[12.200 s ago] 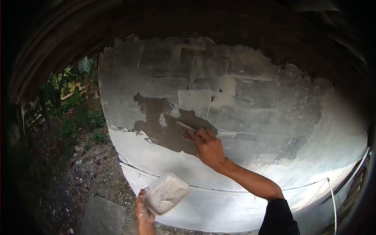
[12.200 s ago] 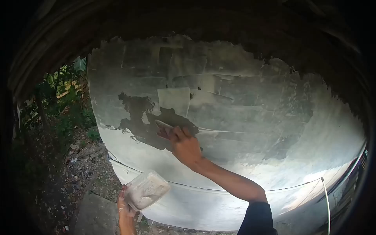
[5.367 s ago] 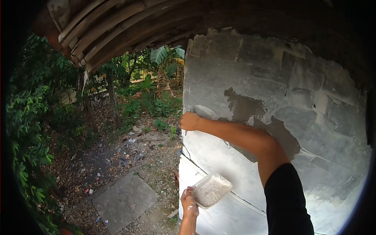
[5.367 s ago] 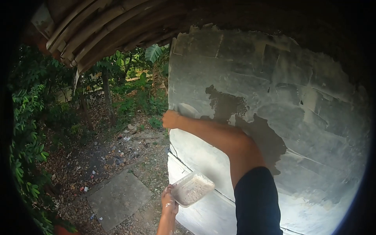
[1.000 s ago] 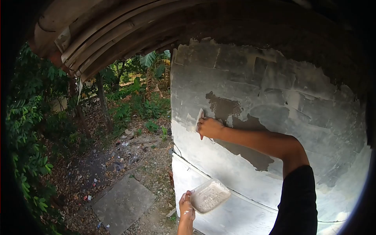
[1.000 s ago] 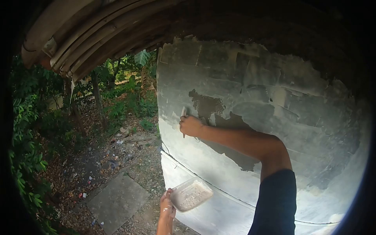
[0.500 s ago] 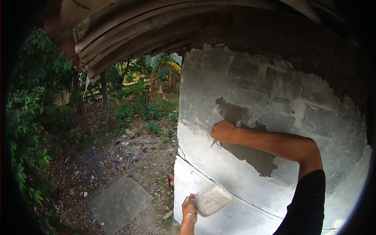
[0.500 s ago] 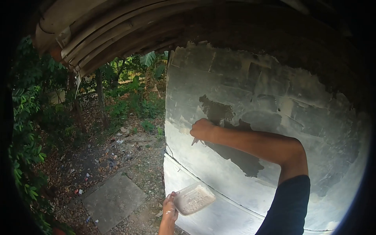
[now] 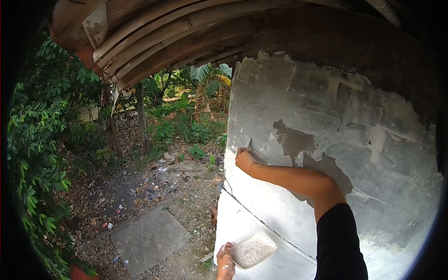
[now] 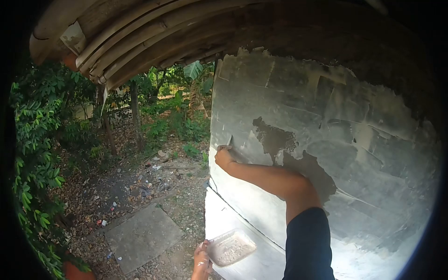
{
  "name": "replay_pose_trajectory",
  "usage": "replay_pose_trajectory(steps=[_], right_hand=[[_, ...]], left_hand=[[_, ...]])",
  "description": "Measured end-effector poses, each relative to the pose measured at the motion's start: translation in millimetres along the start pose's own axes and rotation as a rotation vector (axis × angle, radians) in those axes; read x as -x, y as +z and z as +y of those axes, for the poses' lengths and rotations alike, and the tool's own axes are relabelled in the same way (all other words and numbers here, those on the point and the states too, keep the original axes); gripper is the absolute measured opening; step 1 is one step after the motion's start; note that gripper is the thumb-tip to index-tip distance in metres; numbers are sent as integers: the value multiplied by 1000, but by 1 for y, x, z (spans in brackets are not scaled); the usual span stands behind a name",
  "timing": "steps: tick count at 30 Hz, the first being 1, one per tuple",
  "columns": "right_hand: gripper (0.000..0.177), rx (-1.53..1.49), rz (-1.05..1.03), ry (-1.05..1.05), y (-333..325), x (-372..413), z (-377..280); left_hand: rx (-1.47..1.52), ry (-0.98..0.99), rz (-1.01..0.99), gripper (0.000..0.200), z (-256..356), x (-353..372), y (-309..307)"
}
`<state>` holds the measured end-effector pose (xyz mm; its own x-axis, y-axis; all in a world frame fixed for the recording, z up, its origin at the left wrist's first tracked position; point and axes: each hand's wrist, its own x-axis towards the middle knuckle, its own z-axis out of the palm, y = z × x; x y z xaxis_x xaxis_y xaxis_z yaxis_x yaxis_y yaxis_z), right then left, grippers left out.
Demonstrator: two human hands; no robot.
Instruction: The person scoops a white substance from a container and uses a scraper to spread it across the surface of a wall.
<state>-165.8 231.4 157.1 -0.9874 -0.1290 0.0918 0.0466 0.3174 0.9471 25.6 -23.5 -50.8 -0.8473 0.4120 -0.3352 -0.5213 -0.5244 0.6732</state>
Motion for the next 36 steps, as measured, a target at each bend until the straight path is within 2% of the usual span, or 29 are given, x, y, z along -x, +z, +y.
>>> replay_pose_trajectory(steps=[5,8,11,13,16,19,21,23,25,28,30,31,33,35,36], right_hand=[[21,45,-84,-90,-22,110,37],[18,-16,-63,-194,-29,175,63],[18,-83,-91,-168,-36,244,77],[18,-122,-122,-187,-61,287,94],[18,-232,-123,-177,-69,329,100],[15,-350,-67,-88,-79,321,106],[13,-385,69,-37,-88,289,110],[12,-371,346,-77,-89,239,114],[13,-391,421,-81,-76,181,119],[12,-289,403,-60,-33,122,124],[11,-160,145,66,-30,107,127],[11,-162,151,64,-34,114,128],[22,-207,60,66,-36,157,123],[23,-191,35,66,-37,197,113],[18,-216,37,66,-36,218,106]], left_hand=[[-13,-100,-50,25,-12,9,27],[-31,-144,-110,27,-14,17,50],[-48,-165,-148,28,-30,15,61],[-36,-138,-271,29,-34,17,68],[-63,-172,-245,28,-31,25,76],[-69,-178,-244,28,-34,20,76],[-86,-191,-246,27,-33,19,75],[-93,-213,-227,27,-26,22,78],[-83,-195,-223,26,-24,23,75],[-50,-169,-200,26,-24,23,75],[-38,-122,-182,25,-29,11,67],[-37,-118,-177,25,-27,8,67],[-28,-135,-184,24,-22,11,62],[-87,-167,-163,23,-17,11,64],[-76,-147,-147,23,-18,10,64]])
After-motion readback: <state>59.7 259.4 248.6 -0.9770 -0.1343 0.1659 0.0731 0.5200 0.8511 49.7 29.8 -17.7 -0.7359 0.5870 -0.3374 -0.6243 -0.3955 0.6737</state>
